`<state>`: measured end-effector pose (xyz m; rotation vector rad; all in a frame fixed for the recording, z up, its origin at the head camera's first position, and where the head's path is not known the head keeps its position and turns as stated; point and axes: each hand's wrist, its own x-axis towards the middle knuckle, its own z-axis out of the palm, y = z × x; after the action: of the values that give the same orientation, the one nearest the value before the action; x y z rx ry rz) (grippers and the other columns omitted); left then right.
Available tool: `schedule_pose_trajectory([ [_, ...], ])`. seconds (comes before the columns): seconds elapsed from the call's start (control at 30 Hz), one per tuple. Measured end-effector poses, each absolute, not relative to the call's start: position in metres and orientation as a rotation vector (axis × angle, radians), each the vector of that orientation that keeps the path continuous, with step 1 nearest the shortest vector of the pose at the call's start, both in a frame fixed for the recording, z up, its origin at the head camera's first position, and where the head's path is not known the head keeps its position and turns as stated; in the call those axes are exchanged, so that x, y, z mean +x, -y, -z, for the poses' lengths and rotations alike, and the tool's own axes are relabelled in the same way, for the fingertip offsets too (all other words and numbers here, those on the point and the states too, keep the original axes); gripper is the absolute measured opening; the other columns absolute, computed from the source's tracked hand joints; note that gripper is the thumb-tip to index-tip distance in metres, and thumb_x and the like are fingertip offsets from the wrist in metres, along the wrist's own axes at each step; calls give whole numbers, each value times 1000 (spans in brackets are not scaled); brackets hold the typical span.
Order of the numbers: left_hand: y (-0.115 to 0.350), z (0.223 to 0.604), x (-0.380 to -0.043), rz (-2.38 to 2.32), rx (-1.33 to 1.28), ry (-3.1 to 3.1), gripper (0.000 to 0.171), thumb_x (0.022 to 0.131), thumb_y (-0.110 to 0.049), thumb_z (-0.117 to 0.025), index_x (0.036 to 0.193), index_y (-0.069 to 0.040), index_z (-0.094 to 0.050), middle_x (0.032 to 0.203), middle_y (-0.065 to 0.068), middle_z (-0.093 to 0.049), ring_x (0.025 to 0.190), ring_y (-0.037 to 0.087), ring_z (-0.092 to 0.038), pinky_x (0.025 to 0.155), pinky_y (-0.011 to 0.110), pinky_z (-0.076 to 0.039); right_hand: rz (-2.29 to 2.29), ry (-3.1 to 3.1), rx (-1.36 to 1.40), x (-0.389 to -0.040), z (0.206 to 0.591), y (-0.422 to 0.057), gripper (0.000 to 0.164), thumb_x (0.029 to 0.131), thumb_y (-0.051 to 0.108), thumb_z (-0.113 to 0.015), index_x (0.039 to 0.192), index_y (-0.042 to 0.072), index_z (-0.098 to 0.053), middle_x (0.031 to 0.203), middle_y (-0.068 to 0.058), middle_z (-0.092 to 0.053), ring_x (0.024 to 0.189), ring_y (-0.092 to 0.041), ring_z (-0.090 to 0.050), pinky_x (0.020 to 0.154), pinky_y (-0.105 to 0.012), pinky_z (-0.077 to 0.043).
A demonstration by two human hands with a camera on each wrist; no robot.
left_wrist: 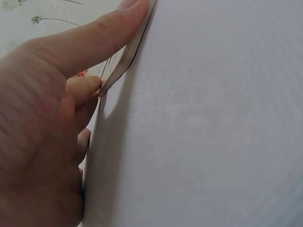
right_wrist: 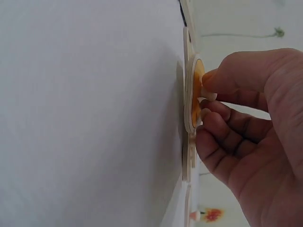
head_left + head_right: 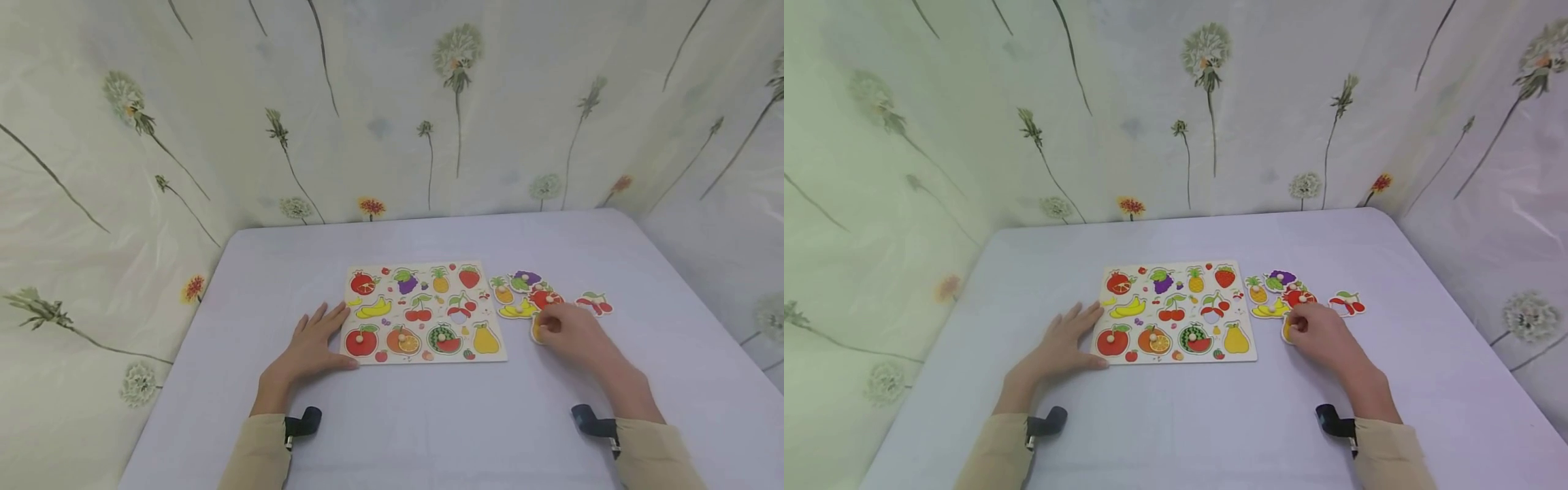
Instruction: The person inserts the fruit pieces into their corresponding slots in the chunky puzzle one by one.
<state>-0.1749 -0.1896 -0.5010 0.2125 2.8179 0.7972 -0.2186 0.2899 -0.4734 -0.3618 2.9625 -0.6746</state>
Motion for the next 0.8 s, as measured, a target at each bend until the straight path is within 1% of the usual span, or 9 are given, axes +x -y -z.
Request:
schedule_pose_trajectory([
  [0.37,190,505,-177,-772,199,-2825,109,69,-58,-81,158,-32,-25,166,-11,-21,158,22,-1,126,56,0,720,-2914,-424,-222,479,-264,10,89,14,-66,97,10,-69,87,-3,-62,83,-20,-53,70,-29,-47],
  [0.5,190,506,-177,-776,214,-2832,109,69,-58,-81,158,-31,-25,166,-11,-22,158,23,-1,126,57,0,735,-2911,-447,-221,481,-256,9,89,14,-67,97,12,-69,86,-2,-62,83,-19,-53,70,-29,-48],
  [0.6,191,508,-177,-780,226,-2834,109,69,-59,-81,158,-30,-26,166,-10,-22,158,24,-1,126,58,0,733,-2907,-468,-220,478,-248,9,88,15,-68,97,13,-69,86,-1,-63,83,-18,-53,71,-29,-48],
  [0.8,192,510,-178,-778,225,-2835,109,68,-60,-81,158,-32,-25,166,-11,-21,158,23,-1,126,57,-1,708,-2890,-507,-219,477,-235,9,87,16,-70,96,14,-70,86,0,-63,83,-18,-54,72,-28,-49],
])
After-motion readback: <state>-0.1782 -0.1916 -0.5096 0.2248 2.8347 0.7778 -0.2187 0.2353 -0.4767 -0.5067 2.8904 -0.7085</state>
